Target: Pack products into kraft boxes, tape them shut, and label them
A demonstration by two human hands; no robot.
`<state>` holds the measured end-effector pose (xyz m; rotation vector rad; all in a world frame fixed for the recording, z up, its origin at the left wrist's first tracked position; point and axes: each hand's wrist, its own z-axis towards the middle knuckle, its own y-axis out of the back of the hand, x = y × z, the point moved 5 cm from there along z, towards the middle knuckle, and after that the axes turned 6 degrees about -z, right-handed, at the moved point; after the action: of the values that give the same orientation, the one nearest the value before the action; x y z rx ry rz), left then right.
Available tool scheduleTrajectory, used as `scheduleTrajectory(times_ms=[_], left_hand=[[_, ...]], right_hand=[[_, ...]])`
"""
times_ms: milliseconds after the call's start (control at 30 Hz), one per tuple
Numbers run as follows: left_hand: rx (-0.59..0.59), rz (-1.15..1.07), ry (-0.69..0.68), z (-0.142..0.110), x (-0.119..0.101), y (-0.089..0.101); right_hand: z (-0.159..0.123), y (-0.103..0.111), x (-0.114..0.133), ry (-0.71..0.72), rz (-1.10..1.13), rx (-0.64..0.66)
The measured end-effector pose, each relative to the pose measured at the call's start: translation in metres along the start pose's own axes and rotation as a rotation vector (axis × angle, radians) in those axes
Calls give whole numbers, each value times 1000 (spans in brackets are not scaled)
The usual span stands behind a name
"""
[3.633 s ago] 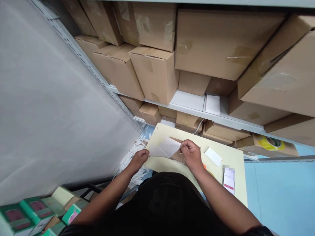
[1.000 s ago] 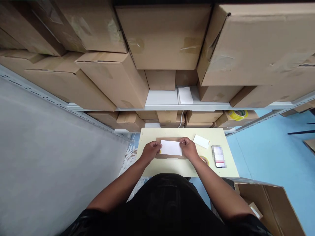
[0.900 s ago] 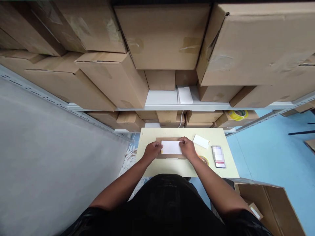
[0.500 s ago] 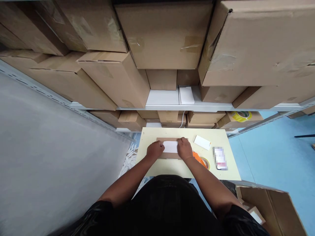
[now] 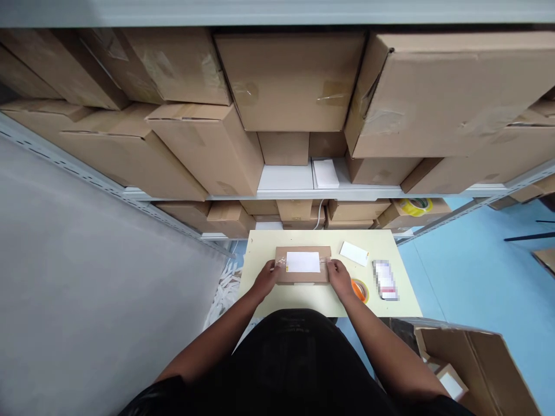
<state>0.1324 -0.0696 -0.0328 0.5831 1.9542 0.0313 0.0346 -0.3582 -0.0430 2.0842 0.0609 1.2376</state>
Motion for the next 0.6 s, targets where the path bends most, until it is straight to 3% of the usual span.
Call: scheduleTrajectory(times_ms=[133,333,467,600], left_hand=[[40,-73,-4,-9,0,0],[-47,-4,-156,-16,-39,25],[-129,-39,-232,-24,-72,26],[-241,-101,-273,-30,-103,5]], right_hand=[[-18,-2,-1,-96,117,16],[-16,5,31,-24,230,-17],[-5,27,51,85,299,-25],[16,62,61,156,360,7]])
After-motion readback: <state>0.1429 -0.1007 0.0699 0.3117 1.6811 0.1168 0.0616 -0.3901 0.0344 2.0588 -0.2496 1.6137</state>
